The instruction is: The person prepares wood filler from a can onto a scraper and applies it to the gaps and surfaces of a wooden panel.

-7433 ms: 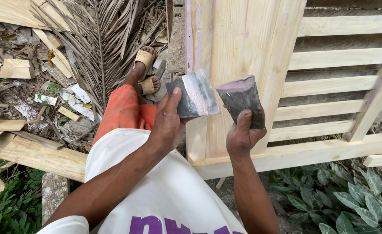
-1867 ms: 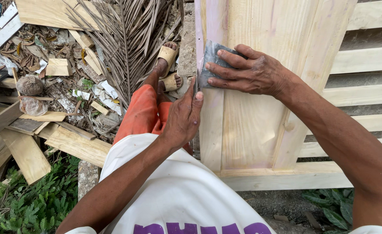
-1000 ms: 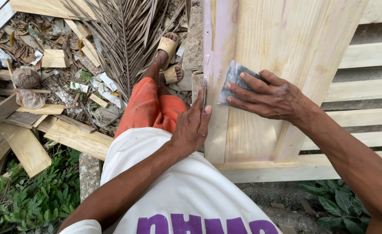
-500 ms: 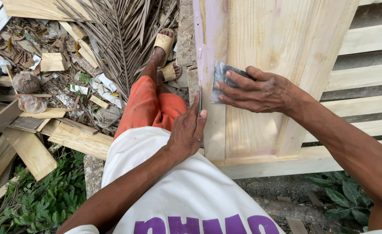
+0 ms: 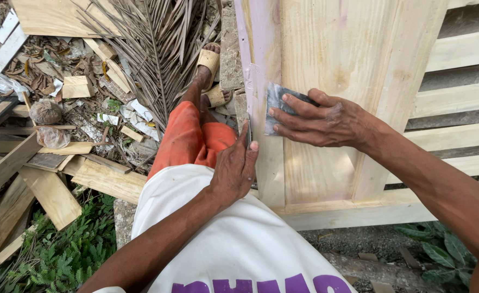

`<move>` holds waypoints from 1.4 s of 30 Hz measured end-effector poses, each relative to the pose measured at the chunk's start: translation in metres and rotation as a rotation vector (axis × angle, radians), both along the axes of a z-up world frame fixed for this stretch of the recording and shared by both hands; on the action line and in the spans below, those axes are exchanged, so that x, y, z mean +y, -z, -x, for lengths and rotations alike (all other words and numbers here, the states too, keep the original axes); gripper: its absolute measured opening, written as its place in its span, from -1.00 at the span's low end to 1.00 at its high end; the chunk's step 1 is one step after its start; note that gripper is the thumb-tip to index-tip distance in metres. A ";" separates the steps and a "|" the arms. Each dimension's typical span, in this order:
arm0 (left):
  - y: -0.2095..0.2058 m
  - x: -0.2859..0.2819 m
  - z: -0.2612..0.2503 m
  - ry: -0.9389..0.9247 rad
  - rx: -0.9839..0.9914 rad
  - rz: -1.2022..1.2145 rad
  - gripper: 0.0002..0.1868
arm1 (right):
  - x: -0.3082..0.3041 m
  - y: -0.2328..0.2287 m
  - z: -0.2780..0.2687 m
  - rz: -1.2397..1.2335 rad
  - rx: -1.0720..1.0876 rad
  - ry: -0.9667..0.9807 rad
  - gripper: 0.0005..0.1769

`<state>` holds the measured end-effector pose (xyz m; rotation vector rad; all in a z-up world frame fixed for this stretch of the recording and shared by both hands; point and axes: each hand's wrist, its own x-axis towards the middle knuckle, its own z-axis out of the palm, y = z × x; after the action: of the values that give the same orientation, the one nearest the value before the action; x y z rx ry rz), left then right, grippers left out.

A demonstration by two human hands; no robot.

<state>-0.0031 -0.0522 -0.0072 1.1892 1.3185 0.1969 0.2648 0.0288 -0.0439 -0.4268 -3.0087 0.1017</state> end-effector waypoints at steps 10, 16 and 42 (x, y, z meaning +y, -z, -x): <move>-0.005 -0.006 0.003 0.018 -0.001 0.070 -0.25 | 0.012 0.015 0.007 0.033 0.058 0.000 -0.62; -0.004 -0.011 0.011 -0.029 -0.161 -0.118 -0.35 | 0.011 -0.002 -0.004 -0.012 0.054 0.018 -0.66; 0.058 0.098 -0.005 -0.160 0.076 -0.515 -0.59 | -0.048 -0.017 0.012 0.024 0.188 0.274 -0.79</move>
<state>0.0018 0.0455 -0.0653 1.5292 1.4792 0.6419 0.2525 -0.0197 -0.0273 -0.7787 -2.7380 0.1472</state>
